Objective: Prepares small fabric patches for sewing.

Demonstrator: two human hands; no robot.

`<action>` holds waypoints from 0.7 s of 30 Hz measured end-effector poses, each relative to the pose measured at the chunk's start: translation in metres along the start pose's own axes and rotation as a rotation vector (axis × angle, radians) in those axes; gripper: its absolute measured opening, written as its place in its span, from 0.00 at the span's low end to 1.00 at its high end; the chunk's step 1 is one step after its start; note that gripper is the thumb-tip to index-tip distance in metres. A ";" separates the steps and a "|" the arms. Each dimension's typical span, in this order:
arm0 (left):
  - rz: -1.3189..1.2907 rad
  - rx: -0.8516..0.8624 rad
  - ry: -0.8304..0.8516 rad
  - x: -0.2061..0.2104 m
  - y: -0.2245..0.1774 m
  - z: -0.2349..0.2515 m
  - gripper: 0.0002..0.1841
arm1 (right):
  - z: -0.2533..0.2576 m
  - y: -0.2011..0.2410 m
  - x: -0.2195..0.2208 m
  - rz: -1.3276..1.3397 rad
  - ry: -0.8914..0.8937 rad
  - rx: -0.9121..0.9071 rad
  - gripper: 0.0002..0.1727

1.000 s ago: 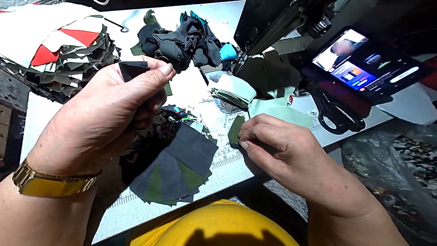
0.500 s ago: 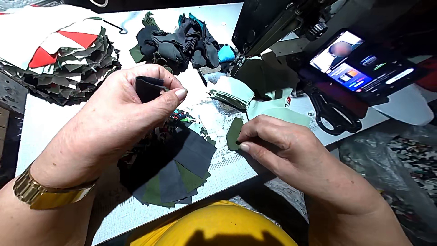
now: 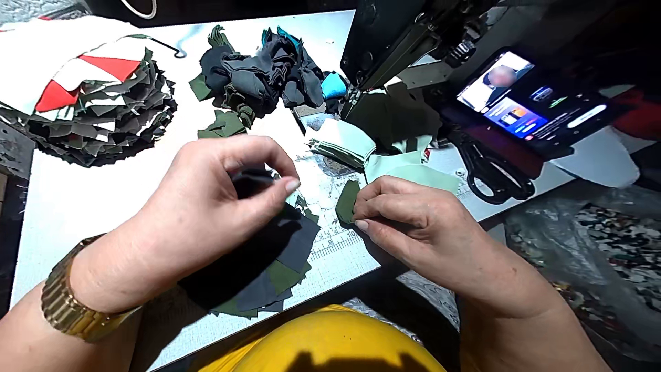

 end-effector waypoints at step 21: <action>0.289 0.383 0.299 0.046 -0.017 -0.025 0.07 | -0.006 0.014 0.008 -0.047 0.003 0.079 0.07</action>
Point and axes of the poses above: each hand's wrist, its own z-axis towards the middle knuckle, its own x-axis out of the palm, y = z × x, the point moved 2 cm from there along z, towards the middle knuckle, and after that the axes turned 14 degrees about -y, right-handed, at the moved point
